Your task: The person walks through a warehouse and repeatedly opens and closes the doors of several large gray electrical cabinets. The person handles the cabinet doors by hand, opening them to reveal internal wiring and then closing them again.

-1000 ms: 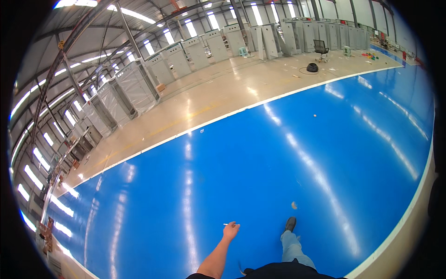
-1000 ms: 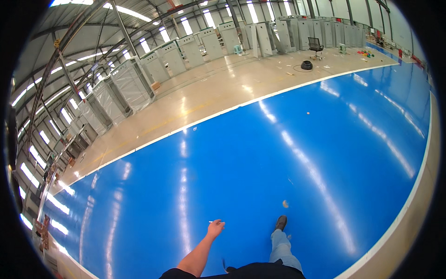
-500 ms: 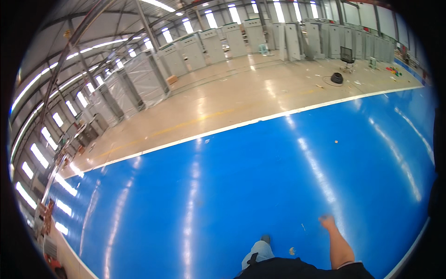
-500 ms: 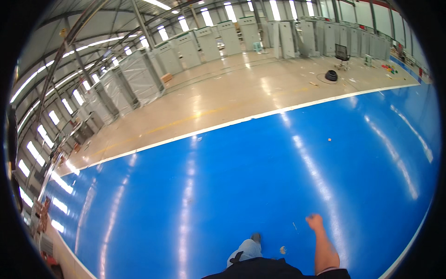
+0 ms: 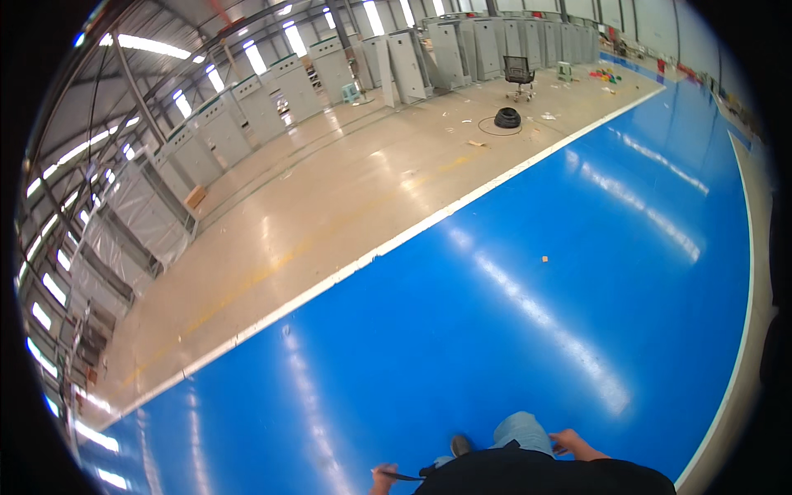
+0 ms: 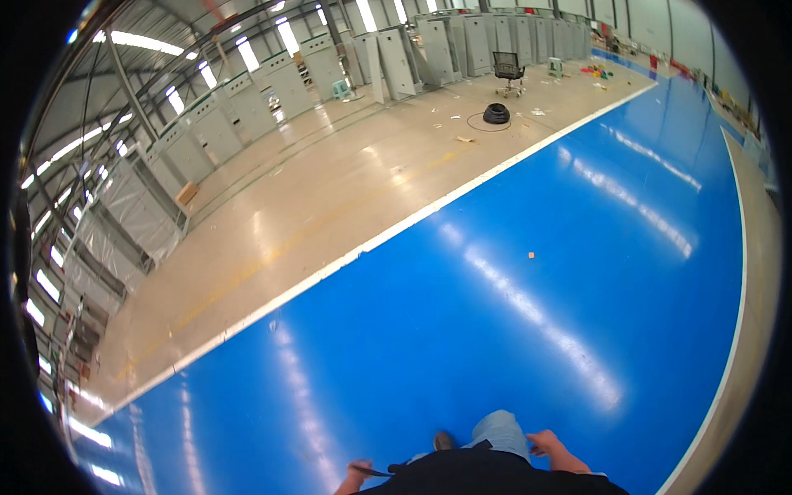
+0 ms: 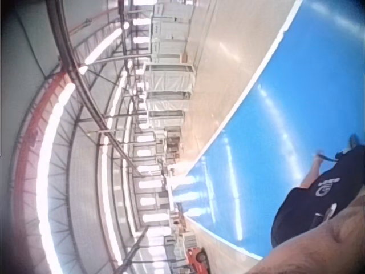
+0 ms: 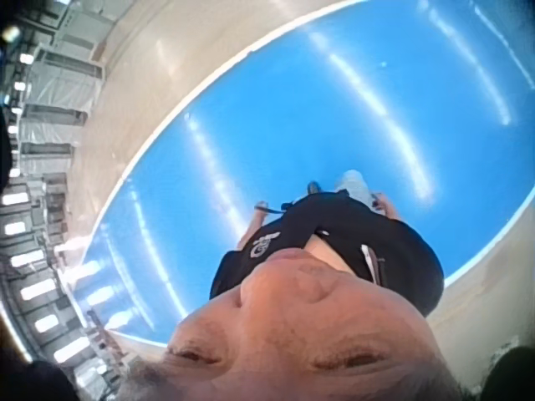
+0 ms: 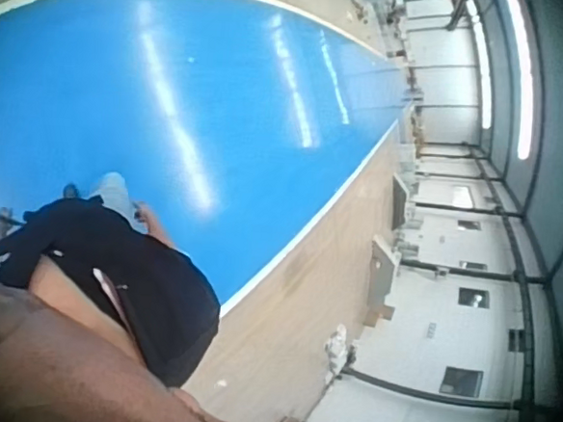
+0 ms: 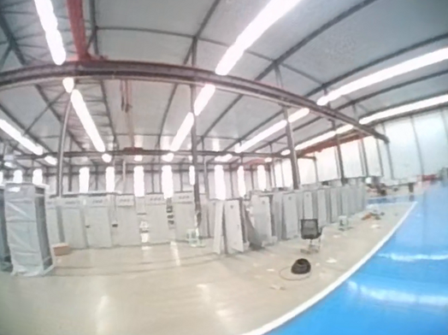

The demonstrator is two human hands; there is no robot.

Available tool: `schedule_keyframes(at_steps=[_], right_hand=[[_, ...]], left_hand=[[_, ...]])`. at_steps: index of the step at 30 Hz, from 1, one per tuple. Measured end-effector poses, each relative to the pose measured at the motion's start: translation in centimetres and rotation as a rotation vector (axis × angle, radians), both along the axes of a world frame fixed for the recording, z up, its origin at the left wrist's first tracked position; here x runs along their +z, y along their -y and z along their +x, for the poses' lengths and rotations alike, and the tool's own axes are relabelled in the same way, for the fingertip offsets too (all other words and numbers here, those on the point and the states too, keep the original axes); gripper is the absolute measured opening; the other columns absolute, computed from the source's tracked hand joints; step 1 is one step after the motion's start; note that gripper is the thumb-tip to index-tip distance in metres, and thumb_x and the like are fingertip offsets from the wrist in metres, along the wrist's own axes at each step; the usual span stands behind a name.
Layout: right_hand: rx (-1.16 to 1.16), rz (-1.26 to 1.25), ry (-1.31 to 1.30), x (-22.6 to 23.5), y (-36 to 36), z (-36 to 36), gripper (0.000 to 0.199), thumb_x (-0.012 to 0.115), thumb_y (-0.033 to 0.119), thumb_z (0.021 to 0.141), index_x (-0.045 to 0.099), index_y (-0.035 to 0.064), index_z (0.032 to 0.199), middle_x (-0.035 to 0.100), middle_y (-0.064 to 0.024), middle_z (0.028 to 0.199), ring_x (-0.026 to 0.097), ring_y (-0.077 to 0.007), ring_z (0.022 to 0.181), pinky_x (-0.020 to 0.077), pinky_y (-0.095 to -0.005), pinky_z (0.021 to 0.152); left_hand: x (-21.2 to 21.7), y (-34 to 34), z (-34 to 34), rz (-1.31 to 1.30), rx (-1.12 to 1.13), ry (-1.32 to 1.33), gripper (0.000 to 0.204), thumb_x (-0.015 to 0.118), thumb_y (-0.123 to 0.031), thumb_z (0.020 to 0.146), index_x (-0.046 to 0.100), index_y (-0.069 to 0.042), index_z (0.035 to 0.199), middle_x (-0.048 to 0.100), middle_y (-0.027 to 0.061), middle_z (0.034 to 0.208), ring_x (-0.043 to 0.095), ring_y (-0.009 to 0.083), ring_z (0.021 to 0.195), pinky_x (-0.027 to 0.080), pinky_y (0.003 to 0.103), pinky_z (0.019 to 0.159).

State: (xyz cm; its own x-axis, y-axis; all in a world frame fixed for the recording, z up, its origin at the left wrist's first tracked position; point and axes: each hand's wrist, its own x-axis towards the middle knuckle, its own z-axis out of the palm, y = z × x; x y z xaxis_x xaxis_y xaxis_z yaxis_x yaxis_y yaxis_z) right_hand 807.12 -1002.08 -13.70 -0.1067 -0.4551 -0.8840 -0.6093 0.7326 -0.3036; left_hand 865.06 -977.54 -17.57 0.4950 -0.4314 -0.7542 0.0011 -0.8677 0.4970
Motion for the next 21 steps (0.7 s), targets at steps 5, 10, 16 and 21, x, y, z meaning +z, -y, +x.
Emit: schedule_keyframes(at_steps=[5,10,16,21], right_hand=[[0.014,-0.081,-0.097,-5.7,6.1,-1.3,0.026,0.07,0.023,0.087,0.07,-0.0013,0.097,0.07,-0.0186,0.083,0.069,-0.028,0.061,0.0564,-0.0427,0.053],[0.451,-0.029,-0.137,-8.4,22.0,4.5,0.025,0.063,0.03,0.091,0.072,0.0073,0.096,0.071,-0.014,0.085,0.068,-0.0286,0.068,0.0549,-0.0437,0.059],[0.803,-0.41,-0.063,-13.8,58.2,17.6,0.035,0.059,0.044,0.091,0.074,0.0121,0.087,0.072,-0.0125,0.083,0.067,-0.034,0.074,0.0533,-0.0473,0.067],[0.401,-0.829,0.1,1.0,91.7,31.9,0.047,0.067,0.047,0.084,0.073,0.0048,0.104,0.071,-0.0208,0.103,0.066,-0.0412,0.099,0.0524,-0.0489,0.084]], left_hand=[[4.1,22.3,20.9,-0.089,-0.092,0.398,0.048,0.064,-0.017,0.093,0.053,0.005,0.135,0.071,0.0154,0.096,0.072,0.0223,0.074,0.056,0.035,0.054],[7.1,45.0,22.1,-0.415,0.36,0.294,0.043,0.064,-0.015,0.091,0.059,0.004,0.129,0.07,0.0156,0.095,0.071,0.0227,0.077,0.056,0.035,0.061],[5.3,55.1,16.7,-0.078,0.169,0.114,0.041,0.073,-0.047,0.081,0.072,-0.011,0.101,0.073,0.0125,0.088,0.069,0.0263,0.095,0.054,0.043,0.079],[5.0,65.1,14.2,0.04,0.11,-0.132,0.037,0.072,-0.042,0.084,0.07,-0.009,0.099,0.072,0.0104,0.086,0.067,0.0236,0.087,0.052,0.041,0.071]])
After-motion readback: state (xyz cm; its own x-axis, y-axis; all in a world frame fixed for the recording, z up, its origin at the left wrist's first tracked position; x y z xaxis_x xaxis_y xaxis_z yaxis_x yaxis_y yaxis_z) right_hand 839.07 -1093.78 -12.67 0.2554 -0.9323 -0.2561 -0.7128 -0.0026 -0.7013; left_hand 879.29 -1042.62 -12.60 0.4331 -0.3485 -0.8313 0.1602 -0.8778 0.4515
